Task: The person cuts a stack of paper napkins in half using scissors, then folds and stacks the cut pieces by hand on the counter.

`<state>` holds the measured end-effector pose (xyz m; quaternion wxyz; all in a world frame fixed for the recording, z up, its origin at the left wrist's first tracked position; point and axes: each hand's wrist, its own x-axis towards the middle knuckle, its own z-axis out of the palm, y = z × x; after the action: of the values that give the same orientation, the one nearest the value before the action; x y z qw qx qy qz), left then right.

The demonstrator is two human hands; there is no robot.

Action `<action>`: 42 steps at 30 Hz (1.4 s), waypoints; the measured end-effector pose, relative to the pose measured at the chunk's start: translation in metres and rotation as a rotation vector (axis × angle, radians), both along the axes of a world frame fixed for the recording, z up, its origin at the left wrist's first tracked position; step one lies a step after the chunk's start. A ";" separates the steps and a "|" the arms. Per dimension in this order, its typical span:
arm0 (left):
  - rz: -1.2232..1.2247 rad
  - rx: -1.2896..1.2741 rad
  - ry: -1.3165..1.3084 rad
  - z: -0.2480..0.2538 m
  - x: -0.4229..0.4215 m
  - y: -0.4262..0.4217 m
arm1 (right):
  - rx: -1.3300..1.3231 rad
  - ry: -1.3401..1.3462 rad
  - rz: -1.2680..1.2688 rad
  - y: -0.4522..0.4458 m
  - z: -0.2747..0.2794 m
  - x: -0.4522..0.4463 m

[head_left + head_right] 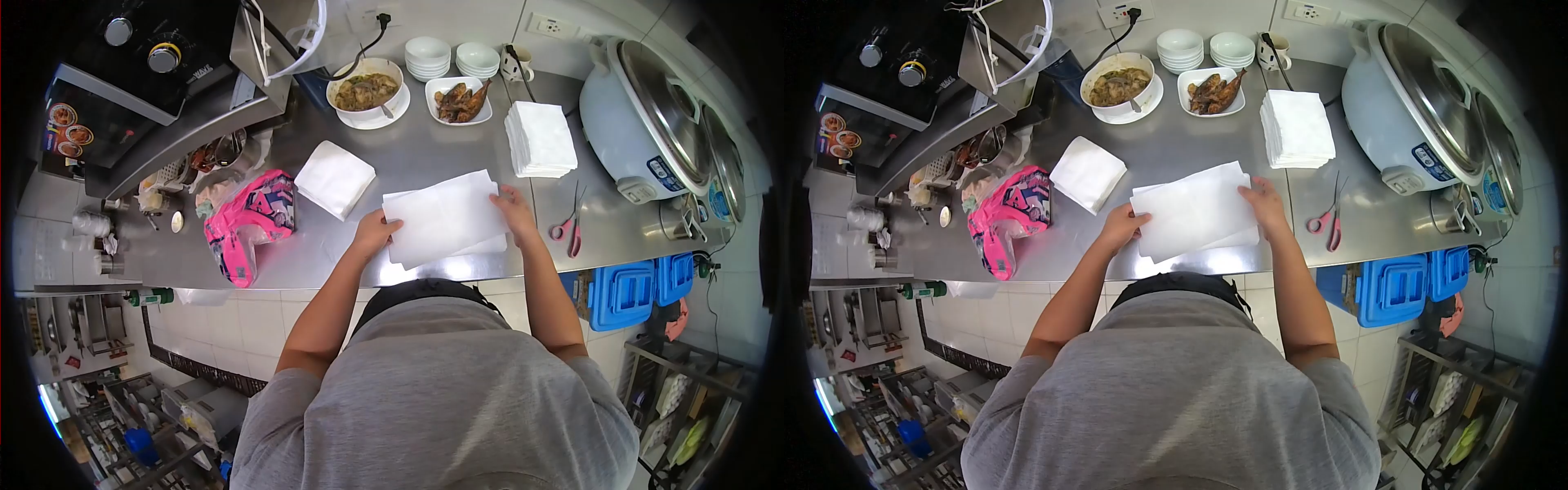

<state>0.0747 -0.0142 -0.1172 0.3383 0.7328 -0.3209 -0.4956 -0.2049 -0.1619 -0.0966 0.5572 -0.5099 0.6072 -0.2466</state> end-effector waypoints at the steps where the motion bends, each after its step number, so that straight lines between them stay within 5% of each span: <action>1: -0.012 -0.013 -0.030 -0.004 0.001 0.000 | -0.036 0.027 0.038 -0.002 -0.010 -0.003; 4: -0.031 -0.105 -0.267 -0.013 0.001 -0.001 | -0.117 0.061 0.076 -0.003 -0.018 -0.012; 17: 0.027 -0.075 -0.353 -0.021 0.005 -0.009 | -0.390 0.280 0.063 0.027 -0.060 -0.026; 23: 0.034 -0.037 -0.380 -0.022 0.006 -0.011 | -0.351 0.359 0.088 0.035 -0.032 -0.017; 26: 0.020 -0.096 -0.540 0.002 -0.001 -0.009 | -0.889 0.529 0.136 0.044 -0.009 -0.001; 29: 0.028 -0.304 -0.881 0.043 -0.005 -0.007 | -1.117 0.354 0.440 0.057 0.009 0.033; 31: 0.034 -0.453 -1.133 0.045 0.014 -0.010 | -1.079 0.470 0.719 0.067 0.006 0.055; 42: 0.082 -0.365 -0.859 0.018 0.084 -0.009 | -1.024 0.494 0.901 0.072 -0.026 0.067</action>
<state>0.1589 -0.0236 -0.0993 0.3175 0.8121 -0.4846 -0.0693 -0.1380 -0.0902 -0.1221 0.1424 -0.9484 0.2547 -0.1239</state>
